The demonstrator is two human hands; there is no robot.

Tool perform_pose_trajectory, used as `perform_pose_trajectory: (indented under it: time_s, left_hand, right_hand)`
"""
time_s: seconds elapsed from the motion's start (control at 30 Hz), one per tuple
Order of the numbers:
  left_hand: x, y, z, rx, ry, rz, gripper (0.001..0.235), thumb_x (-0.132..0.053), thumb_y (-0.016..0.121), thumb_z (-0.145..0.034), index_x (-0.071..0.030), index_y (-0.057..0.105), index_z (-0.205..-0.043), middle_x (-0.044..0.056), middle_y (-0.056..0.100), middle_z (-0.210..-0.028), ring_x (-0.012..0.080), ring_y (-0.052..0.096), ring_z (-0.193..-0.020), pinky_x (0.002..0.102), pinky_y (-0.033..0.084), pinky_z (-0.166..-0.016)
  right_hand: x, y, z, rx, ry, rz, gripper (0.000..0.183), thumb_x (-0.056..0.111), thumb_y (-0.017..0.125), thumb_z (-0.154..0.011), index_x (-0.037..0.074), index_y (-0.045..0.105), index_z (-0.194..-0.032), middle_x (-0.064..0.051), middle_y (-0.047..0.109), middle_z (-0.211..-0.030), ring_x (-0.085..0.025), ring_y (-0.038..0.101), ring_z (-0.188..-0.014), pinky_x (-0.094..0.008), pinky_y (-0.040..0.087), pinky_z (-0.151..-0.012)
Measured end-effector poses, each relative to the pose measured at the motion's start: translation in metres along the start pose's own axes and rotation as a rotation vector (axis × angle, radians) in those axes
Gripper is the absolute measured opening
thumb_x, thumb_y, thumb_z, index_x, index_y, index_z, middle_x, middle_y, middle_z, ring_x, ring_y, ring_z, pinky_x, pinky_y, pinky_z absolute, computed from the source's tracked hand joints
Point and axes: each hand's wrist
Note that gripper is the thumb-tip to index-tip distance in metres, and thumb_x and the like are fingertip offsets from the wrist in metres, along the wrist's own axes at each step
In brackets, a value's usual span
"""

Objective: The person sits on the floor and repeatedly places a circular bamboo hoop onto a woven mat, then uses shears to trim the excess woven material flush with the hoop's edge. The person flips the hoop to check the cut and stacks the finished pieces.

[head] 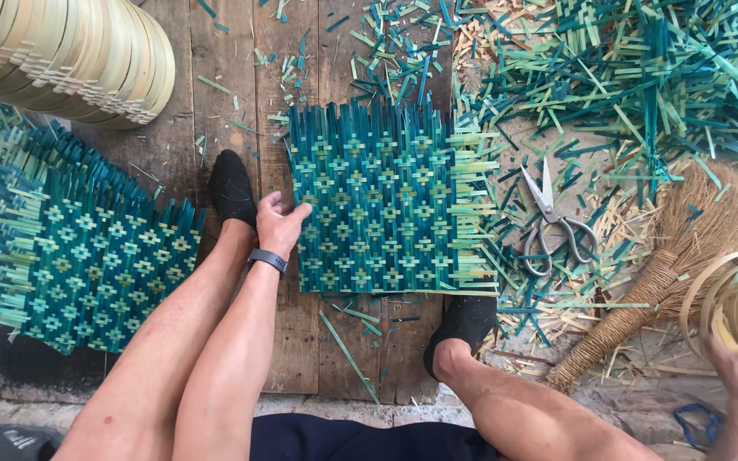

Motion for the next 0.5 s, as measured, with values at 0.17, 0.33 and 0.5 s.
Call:
perform_pose_trajectory:
  time_s: [0.17, 0.33, 0.5]
  left_hand:
    - [-0.005, -0.016, -0.001, -0.063, 0.009, -0.149, 0.082, -0.024, 0.087, -0.076, 0.002, 0.046, -0.143, 0.022, 0.067, -0.125, 0.0243, 0.070, -0.102, 0.036, 0.058, -0.086]
    - [-0.009, -0.031, 0.002, -0.087, 0.036, -0.140, 0.078, -0.023, 0.083, -0.079, 0.003, 0.046, -0.143, 0.022, 0.066, -0.126, 0.0249, 0.072, -0.100, 0.036, 0.059, -0.082]
    - [-0.008, -0.046, 0.007, -0.124, 0.010, -0.154, 0.078, -0.022, 0.081, -0.079, 0.003, 0.045, -0.143, 0.022, 0.066, -0.125, 0.0250, 0.073, -0.099, 0.036, 0.059, -0.082]
  right_hand:
    - [-0.049, 0.011, 0.002, 0.223, 0.051, 0.056, 0.047, 0.024, 0.080, -0.095, 0.000, 0.060, -0.131, -0.023, 0.058, -0.132, -0.033, 0.057, -0.121, -0.046, 0.048, -0.105]
    - [-0.048, 0.027, 0.000, 0.260, 0.014, 0.041, 0.044, 0.024, 0.077, -0.096, 0.000, 0.061, -0.129, -0.024, 0.059, -0.130, -0.035, 0.058, -0.121, -0.047, 0.048, -0.105]
    - [-0.035, 0.036, -0.010, 0.255, -0.032, 0.029, 0.042, 0.025, 0.074, -0.098, 0.000, 0.061, -0.127, -0.025, 0.060, -0.129, -0.037, 0.058, -0.120, -0.049, 0.048, -0.105]
Point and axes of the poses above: each hand's wrist, its own z-axis away from the middle knuckle, its own y-axis out of the palm, x = y × z
